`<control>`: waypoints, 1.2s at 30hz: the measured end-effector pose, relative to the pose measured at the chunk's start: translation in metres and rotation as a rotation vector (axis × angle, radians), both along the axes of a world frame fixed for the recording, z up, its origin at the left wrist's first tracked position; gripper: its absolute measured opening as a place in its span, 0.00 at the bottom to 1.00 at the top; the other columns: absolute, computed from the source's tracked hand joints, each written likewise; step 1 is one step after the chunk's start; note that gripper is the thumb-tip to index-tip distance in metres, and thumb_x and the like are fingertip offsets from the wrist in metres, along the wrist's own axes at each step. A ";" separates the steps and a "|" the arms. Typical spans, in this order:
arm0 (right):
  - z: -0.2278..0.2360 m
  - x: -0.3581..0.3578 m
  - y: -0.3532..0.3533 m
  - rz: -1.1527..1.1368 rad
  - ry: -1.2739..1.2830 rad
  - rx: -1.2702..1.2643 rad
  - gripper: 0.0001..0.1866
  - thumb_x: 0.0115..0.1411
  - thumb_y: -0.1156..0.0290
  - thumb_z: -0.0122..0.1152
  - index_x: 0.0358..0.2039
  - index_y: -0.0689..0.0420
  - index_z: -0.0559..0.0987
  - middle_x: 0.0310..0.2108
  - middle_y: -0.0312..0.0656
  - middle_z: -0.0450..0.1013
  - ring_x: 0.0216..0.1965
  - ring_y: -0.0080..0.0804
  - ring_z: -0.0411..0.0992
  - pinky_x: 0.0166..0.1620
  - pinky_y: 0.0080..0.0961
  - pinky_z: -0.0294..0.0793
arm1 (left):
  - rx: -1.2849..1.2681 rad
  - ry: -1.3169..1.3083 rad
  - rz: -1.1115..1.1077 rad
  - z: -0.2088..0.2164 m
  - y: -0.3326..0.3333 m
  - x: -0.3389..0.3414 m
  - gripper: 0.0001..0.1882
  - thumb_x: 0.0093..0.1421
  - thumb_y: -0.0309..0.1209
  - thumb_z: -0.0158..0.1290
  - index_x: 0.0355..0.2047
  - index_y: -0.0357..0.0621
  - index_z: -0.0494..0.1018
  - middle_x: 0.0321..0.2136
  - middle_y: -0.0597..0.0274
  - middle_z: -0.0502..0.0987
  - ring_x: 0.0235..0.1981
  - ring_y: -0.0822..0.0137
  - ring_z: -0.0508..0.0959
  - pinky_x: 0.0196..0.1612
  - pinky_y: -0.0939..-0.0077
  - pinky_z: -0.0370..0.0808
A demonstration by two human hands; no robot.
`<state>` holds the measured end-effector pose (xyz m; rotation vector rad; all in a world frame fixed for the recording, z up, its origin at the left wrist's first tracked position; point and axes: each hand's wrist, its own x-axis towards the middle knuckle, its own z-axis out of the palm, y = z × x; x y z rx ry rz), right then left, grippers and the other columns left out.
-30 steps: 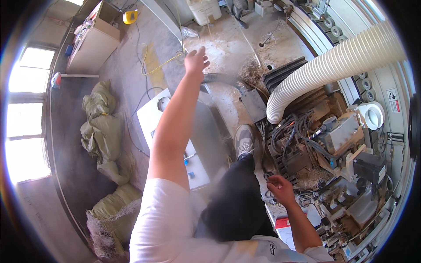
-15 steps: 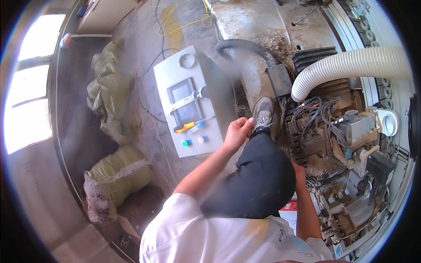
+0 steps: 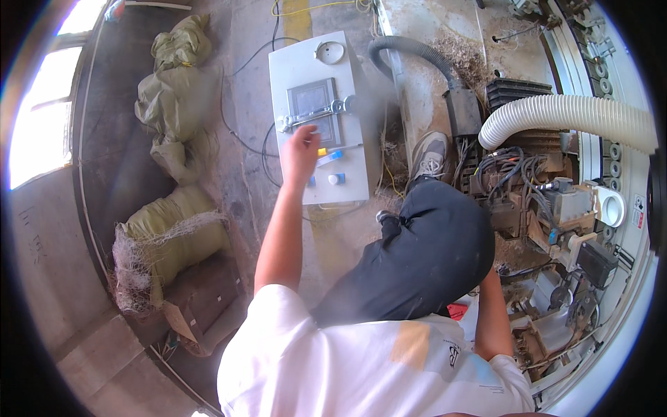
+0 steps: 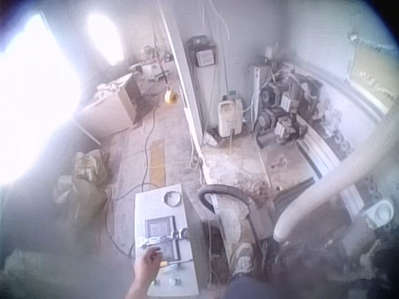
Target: The person unscrews and removes components from a woodworking machine using a screwdriver, operates the control panel, and then uses a screwdriver on a wooden panel held by another person.
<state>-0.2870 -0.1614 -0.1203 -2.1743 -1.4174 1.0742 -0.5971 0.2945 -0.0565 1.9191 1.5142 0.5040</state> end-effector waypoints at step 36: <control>0.092 0.006 0.114 -0.707 0.711 0.218 0.20 0.65 0.65 0.63 0.54 0.60 0.77 0.47 0.41 0.79 0.48 0.28 0.76 0.52 0.27 0.75 | 0.166 0.007 -0.361 0.056 -0.043 0.055 0.11 0.49 0.24 0.63 0.35 0.41 0.78 0.27 0.64 0.77 0.25 0.71 0.73 0.32 0.77 0.73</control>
